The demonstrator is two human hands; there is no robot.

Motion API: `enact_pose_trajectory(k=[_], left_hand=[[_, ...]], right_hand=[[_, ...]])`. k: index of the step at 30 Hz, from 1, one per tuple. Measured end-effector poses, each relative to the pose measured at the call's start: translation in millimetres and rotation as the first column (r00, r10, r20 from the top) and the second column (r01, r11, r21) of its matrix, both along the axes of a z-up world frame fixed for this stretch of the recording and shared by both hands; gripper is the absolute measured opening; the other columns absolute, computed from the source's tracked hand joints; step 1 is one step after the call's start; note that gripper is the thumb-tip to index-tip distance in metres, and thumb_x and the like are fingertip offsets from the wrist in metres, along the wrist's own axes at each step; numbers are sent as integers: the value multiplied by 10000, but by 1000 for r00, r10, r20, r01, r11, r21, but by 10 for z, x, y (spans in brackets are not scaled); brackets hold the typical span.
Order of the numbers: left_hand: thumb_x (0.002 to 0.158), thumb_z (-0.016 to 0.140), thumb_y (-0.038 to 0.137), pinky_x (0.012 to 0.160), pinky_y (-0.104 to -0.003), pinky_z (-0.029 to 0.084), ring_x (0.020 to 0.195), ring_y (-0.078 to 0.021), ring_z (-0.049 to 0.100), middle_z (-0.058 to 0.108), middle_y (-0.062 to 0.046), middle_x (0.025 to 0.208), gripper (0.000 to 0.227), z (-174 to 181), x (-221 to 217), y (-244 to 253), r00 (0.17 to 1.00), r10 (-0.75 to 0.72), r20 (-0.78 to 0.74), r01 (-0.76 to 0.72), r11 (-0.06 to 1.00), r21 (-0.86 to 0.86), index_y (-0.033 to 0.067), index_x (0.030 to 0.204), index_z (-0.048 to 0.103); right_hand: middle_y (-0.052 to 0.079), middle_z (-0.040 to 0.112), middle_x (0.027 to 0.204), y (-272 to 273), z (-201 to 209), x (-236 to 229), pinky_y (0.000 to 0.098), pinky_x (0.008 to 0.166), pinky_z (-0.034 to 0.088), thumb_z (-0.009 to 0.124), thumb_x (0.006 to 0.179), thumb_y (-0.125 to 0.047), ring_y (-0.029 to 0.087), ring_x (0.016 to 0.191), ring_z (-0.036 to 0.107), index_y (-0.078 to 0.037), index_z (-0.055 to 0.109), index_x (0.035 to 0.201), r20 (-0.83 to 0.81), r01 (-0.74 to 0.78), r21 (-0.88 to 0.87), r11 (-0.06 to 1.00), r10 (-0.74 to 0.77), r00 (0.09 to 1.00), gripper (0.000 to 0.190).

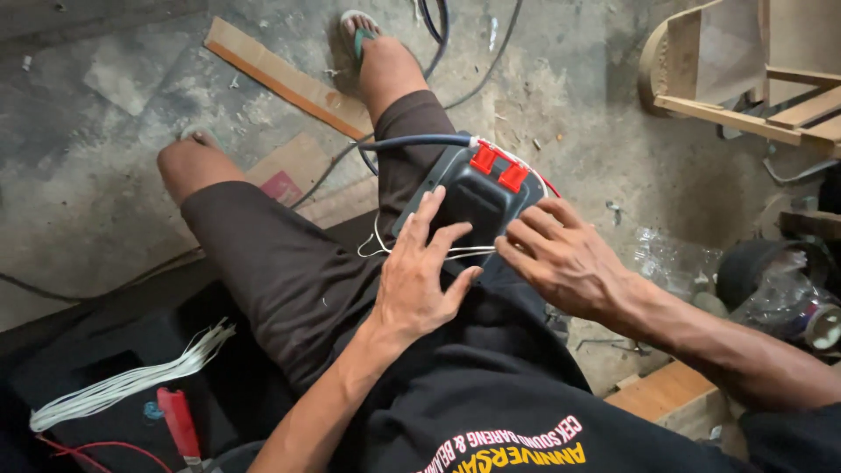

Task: Stripping and connecting wires to an electronic terminal block on a workshop floor

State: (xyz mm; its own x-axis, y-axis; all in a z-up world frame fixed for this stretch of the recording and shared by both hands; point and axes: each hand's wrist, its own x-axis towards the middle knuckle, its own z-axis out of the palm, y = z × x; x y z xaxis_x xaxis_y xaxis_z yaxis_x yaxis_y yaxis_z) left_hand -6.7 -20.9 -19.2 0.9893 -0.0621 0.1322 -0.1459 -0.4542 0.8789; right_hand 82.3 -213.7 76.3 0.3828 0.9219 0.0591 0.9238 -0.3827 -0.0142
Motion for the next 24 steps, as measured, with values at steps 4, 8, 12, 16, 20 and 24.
enact_pose_trajectory(k=[4,8,12,16,20,24], left_hand=[[864,784,327,1174,-550,390,1475,-421,421,397,-214,1595,382,4,-9,-26,999,3,41,-4,1000,10,133,1177,681],[868,778,289,1161,-566,397,1465,-429,434,408,-217,1586,312,-10,-13,-7,998,4,61,-4,1000,1,142,1130,697],[880,778,248,1163,-561,396,1467,-422,433,413,-198,1586,259,-38,-19,-25,997,23,68,-24,1000,8,163,1115,709],[925,746,234,1151,-566,403,1457,-426,441,444,-192,1574,94,-44,-7,-18,997,35,73,-33,999,-21,165,989,740],[923,761,264,1164,-549,401,1456,-390,452,456,-150,1581,86,-105,-30,-21,999,45,28,-42,994,-105,181,945,747],[892,785,266,1163,-535,410,1455,-386,456,444,-159,1589,125,-150,-39,-13,999,36,35,-33,996,-88,178,971,741]], right_hand=[[75,508,820,-14,18,31,426,857,517,515,1005,-96,291,803,556,-85,643,935,-23,17,-26,1000,-17,1000,145],[72,502,821,-51,-43,85,420,851,495,515,1003,-93,305,834,547,-87,613,901,-87,7,-75,997,-13,996,141],[77,522,855,-52,-17,95,423,845,488,530,985,-87,315,872,550,-79,608,937,-167,32,-109,994,-50,985,92],[76,537,879,-64,-38,91,428,837,478,530,972,-96,327,907,557,-86,598,931,-267,43,-129,991,-76,961,80],[30,536,835,-121,-203,78,388,827,496,524,978,-157,274,878,573,-128,590,851,-238,38,-126,991,-67,969,146],[42,535,814,-114,-231,83,392,829,514,537,992,-155,284,845,587,-123,592,862,-207,39,-109,993,-61,976,144]])
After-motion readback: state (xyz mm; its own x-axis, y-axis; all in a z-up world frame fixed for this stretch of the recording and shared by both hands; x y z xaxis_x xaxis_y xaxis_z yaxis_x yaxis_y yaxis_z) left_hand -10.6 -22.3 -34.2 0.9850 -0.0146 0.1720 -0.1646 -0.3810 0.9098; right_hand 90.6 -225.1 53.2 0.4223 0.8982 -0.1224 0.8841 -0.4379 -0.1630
